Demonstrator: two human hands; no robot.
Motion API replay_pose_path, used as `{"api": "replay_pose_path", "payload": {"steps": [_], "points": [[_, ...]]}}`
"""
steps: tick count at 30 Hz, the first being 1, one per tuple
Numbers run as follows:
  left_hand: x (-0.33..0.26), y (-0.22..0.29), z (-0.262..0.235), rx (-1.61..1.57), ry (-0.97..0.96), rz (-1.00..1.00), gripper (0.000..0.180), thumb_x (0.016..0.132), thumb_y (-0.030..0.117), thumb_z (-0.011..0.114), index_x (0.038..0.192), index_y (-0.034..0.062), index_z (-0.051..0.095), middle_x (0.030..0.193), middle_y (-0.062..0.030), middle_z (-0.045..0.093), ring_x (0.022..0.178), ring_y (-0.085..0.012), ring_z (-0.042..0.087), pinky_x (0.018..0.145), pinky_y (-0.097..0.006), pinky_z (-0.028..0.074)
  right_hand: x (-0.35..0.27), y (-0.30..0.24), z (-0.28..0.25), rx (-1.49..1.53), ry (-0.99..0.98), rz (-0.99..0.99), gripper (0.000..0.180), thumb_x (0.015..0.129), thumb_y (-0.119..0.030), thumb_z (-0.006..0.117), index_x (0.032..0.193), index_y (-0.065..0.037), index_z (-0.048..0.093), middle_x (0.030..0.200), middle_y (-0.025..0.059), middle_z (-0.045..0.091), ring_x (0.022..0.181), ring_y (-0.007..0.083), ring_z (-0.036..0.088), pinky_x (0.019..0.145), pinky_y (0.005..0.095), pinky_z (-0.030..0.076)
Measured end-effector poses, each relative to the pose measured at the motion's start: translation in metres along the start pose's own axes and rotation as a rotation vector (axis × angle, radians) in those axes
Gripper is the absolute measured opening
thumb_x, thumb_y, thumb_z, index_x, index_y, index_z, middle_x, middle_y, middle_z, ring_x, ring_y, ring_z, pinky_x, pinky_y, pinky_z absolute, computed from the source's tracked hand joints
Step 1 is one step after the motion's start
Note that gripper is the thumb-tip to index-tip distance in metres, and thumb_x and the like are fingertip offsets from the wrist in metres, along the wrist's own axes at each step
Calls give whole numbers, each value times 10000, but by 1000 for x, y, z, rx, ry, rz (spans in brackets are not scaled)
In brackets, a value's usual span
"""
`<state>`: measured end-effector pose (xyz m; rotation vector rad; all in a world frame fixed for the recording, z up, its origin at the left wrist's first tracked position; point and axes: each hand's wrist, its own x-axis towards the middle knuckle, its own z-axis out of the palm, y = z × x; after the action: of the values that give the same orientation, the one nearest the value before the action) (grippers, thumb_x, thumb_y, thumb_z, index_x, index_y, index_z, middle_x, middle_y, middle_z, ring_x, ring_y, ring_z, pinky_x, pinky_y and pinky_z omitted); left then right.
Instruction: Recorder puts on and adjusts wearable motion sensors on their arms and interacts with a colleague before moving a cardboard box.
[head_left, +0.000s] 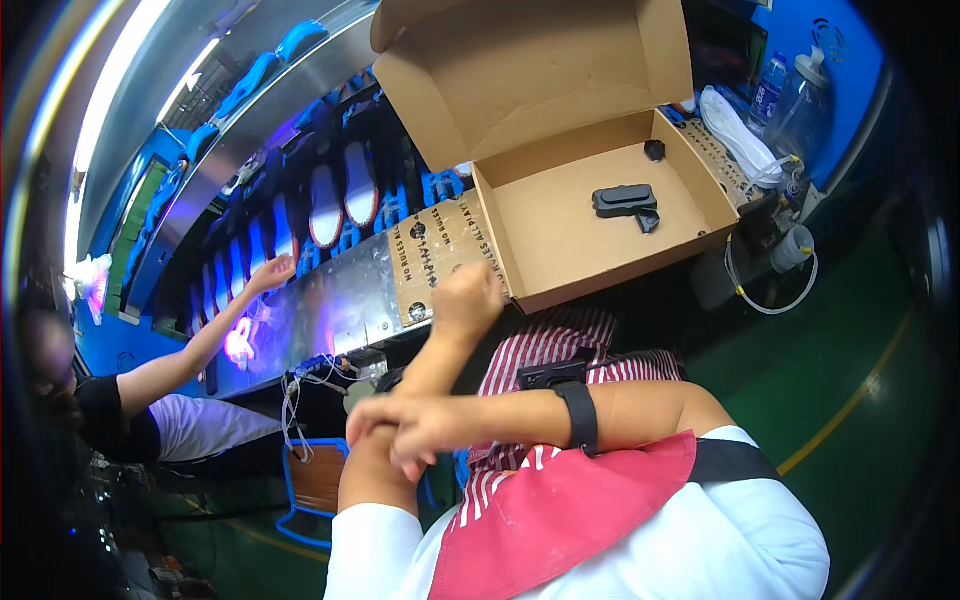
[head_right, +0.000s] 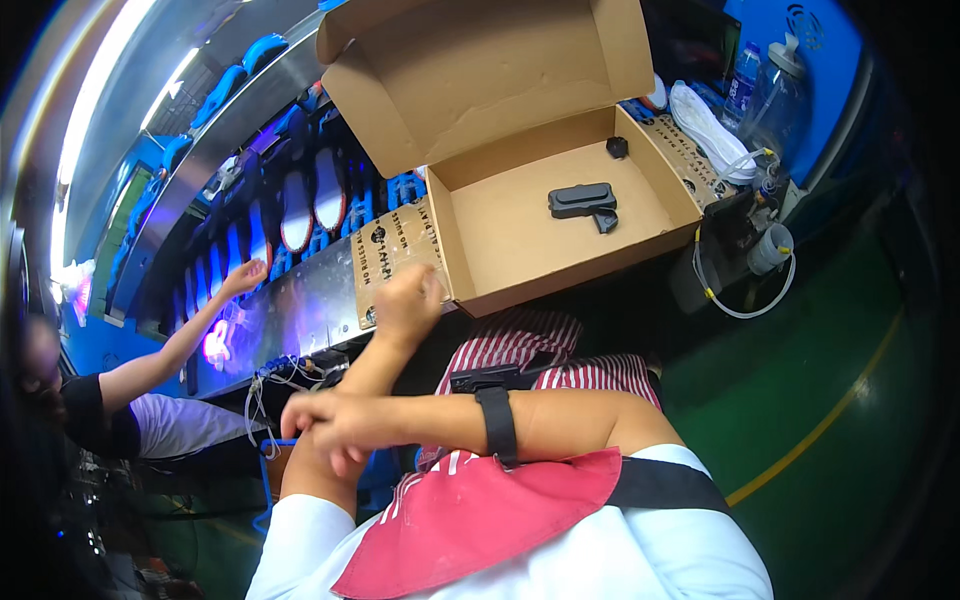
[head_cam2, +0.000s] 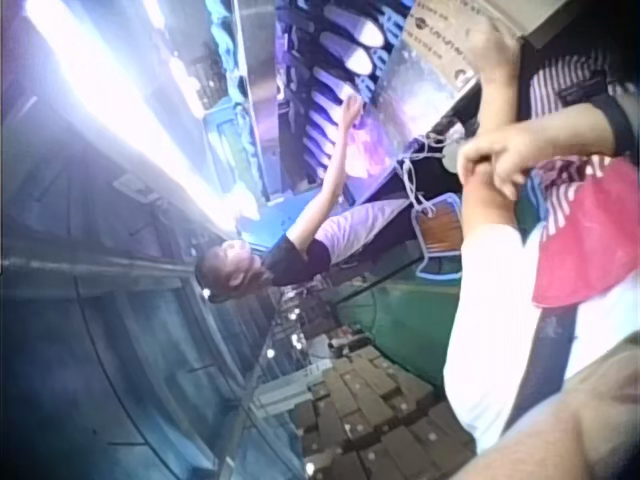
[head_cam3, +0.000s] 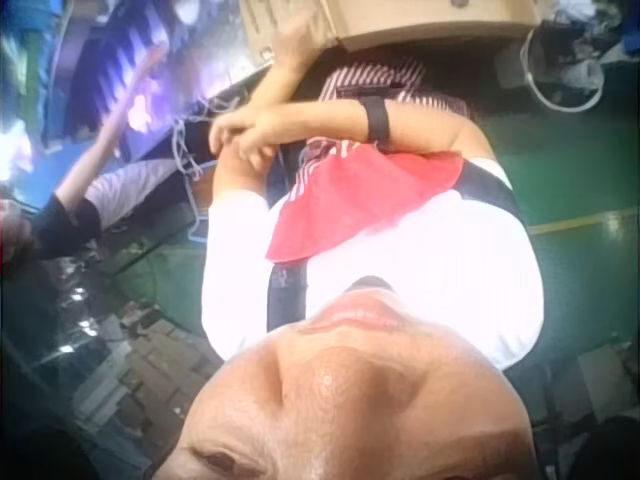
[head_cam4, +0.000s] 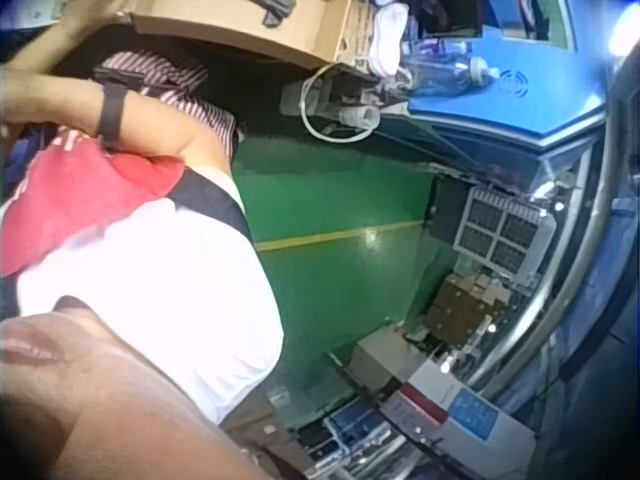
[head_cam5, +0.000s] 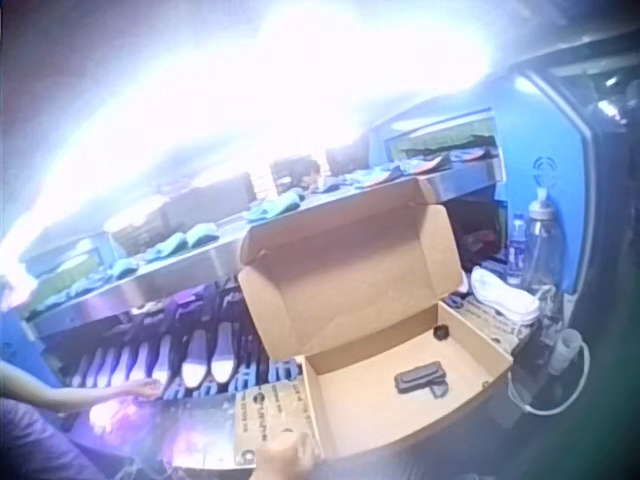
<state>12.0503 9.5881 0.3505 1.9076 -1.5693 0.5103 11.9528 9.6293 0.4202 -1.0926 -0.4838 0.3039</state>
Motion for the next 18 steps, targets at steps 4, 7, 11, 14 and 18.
{"api": "replay_pose_path", "payload": {"steps": [4, 7, 11, 14, 18], "points": [[6, -77, -45, -846, 353, -1031, 85, 758, 117, 539, 779, 47, 584, 493, 0, 466, 434, -76, 438, 373, -216, 339, -9, 4, 23, -755, -36, -144, 348, 584, -138, 546, 912, -32, 499, 807, 181, 445, 696, 337, 513, 645, 410, 408], [-13, -126, -90, -1934, 739, -999, 60, 780, 114, 488, 761, 66, 517, 482, 25, 366, 417, -71, 371, 356, -191, 284, -18, 23, 22, -753, -9, -209, 237, 583, -60, 520, 818, -33, 504, 828, 167, 443, 652, 318, 516, 591, 379, 415], [-19, -116, -117, -2121, 826, -1099, 97, 779, 114, 456, 768, 50, 528, 502, 17, 385, 425, -84, 375, 365, -194, 294, -19, 31, 10, -766, 37, -231, 130, 590, -24, 514, 718, -27, 487, 763, 139, 475, 683, 321, 533, 574, 374, 416], [-21, -117, -124, -2307, 663, -1126, 103, 774, 104, 454, 771, 34, 531, 509, 10, 389, 434, -89, 377, 372, -196, 302, -32, 45, -18, -846, 120, -284, 47, 592, 5, 504, 607, -32, 479, 734, 130, 512, 688, 300, 542, 554, 375, 420], [-14, -108, -112, -2501, 626, -1098, 106, 784, 82, 452, 783, 10, 530, 523, 5, 389, 438, -94, 378, 368, -195, 298, -36, 56, -5, -782, 14, 8, 62, 646, 23, 515, 590, -2, 503, 922, 134, 533, 802, 280, 564, 651, 338, 446]]}}
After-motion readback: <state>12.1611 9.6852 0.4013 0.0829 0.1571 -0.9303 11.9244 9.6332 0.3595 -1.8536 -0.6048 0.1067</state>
